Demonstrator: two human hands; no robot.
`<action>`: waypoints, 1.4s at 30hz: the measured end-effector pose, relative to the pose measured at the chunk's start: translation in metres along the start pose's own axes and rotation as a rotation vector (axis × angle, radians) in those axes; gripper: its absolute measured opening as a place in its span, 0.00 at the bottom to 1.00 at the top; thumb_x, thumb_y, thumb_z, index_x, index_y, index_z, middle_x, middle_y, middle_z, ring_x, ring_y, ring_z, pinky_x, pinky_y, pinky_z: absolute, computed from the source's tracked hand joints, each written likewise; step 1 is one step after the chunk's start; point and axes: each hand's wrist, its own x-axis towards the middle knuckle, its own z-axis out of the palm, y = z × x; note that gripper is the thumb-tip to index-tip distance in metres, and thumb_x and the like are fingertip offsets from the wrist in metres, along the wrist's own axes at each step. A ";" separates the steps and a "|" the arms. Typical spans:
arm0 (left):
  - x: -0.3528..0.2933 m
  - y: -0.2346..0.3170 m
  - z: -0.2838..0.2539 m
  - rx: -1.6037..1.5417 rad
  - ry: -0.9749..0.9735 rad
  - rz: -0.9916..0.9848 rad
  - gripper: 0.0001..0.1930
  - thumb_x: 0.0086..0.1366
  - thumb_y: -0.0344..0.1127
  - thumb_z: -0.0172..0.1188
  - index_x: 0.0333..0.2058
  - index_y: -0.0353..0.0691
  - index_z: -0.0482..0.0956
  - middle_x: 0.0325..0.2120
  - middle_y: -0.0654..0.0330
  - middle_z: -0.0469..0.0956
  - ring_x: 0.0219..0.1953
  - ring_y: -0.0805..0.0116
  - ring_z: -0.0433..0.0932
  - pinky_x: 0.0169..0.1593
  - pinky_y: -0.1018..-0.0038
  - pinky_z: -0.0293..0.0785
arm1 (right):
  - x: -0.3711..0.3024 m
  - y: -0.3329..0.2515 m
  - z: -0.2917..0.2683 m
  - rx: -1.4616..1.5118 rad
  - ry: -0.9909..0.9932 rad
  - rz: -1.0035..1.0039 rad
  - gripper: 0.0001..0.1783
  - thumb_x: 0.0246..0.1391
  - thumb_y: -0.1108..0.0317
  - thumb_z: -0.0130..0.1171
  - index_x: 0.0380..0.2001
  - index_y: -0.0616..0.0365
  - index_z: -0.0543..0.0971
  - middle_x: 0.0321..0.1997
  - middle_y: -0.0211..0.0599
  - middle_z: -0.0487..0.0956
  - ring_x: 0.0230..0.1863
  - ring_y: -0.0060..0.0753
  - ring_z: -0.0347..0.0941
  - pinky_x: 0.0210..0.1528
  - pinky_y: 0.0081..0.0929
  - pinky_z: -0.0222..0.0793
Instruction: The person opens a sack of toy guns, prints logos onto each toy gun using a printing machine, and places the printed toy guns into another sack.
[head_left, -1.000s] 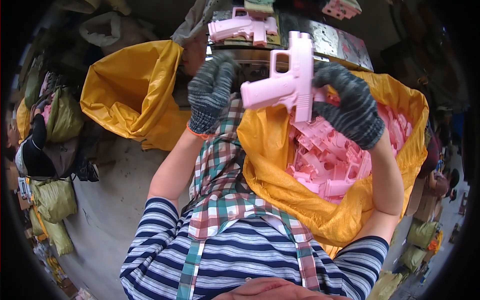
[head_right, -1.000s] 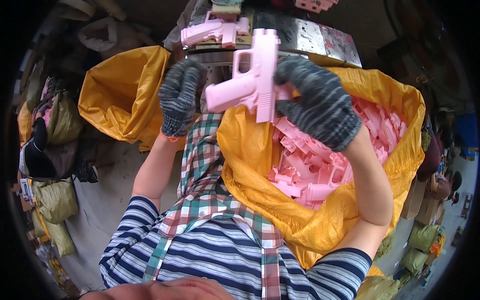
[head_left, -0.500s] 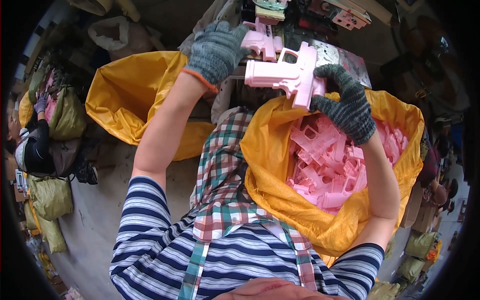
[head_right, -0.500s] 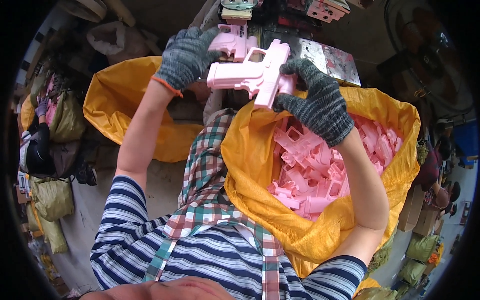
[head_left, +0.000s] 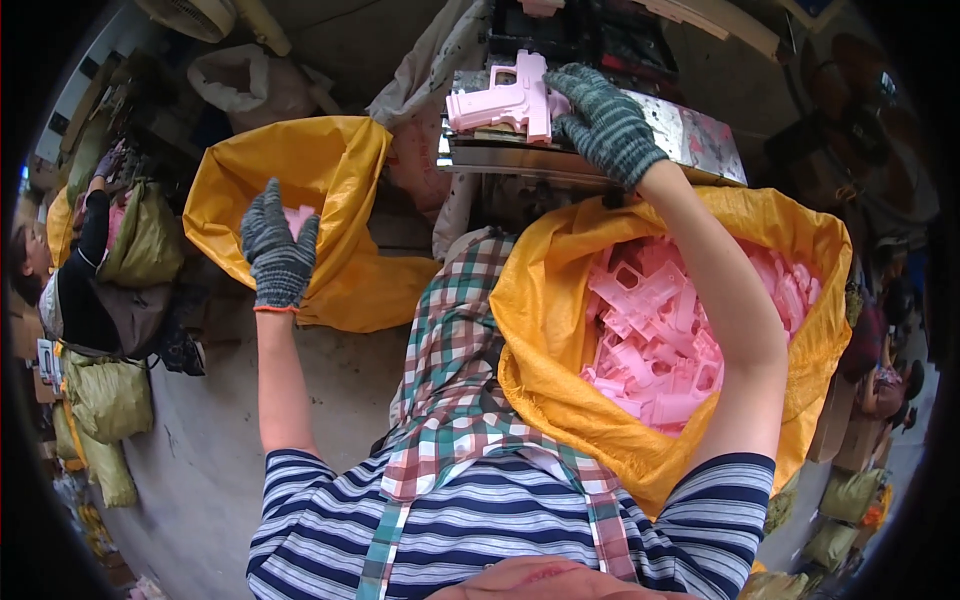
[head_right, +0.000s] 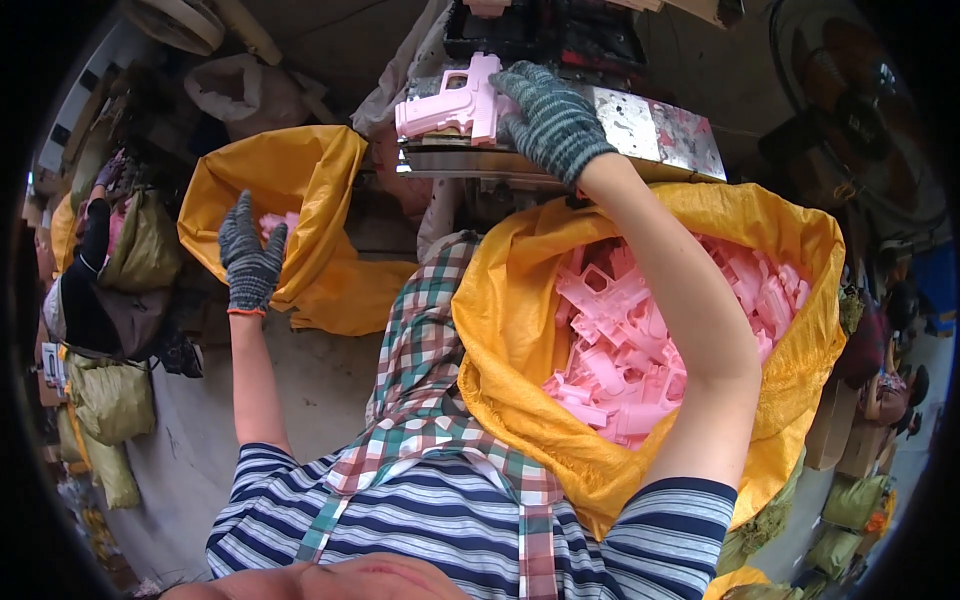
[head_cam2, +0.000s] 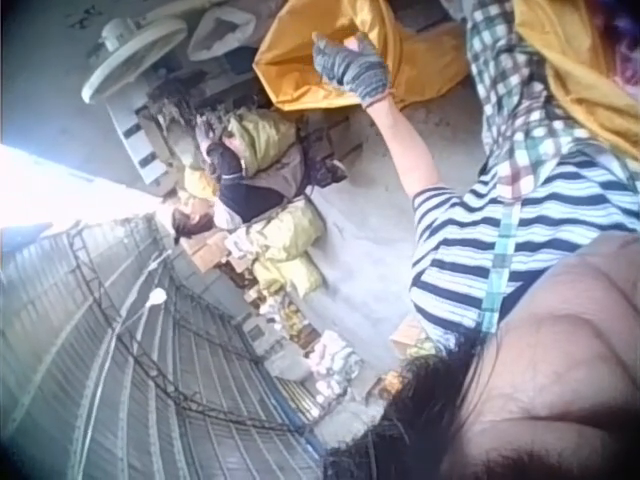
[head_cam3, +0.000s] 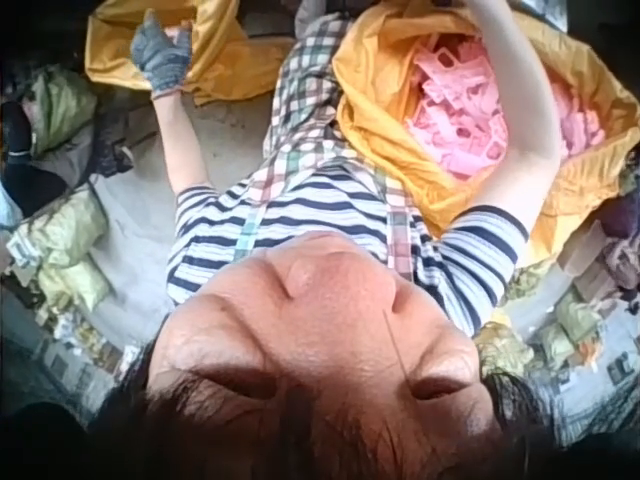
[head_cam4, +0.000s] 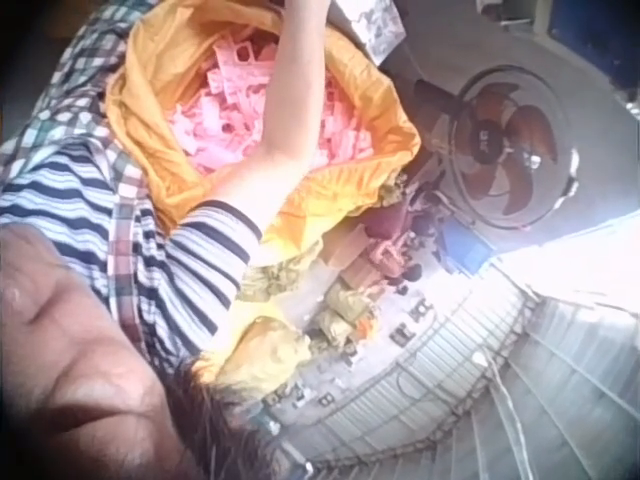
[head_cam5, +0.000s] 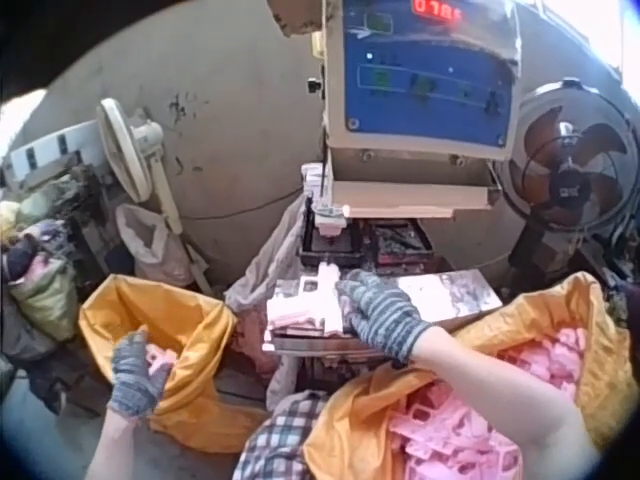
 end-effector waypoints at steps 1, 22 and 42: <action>-0.005 0.004 0.008 -0.104 0.008 0.061 0.34 0.50 0.40 0.64 0.54 0.35 0.64 0.45 0.45 0.70 0.49 0.49 0.67 0.55 0.61 0.60 | -0.007 -0.008 -0.007 -0.022 0.072 -0.049 0.19 0.51 0.68 0.56 0.49 0.54 0.73 0.54 0.47 0.70 0.57 0.44 0.65 0.57 0.33 0.61; -0.087 0.185 0.020 -1.318 -0.681 0.297 0.24 0.53 0.29 0.62 0.51 0.35 0.70 0.43 0.53 0.74 0.45 0.62 0.74 0.49 0.71 0.69 | -0.159 -0.049 -0.026 0.061 -0.295 0.062 0.18 0.51 0.70 0.45 0.46 0.49 0.72 0.31 0.42 0.75 0.31 0.46 0.73 0.31 0.41 0.69; -0.092 0.189 0.068 -1.991 -1.320 -0.640 0.31 0.61 0.41 0.53 0.61 0.41 0.53 0.54 0.55 0.64 0.52 0.63 0.68 0.54 0.68 0.66 | -0.162 -0.064 -0.026 0.127 -0.654 -0.096 0.21 0.36 0.65 0.62 0.37 0.58 0.74 0.33 0.50 0.75 0.37 0.53 0.73 0.36 0.44 0.68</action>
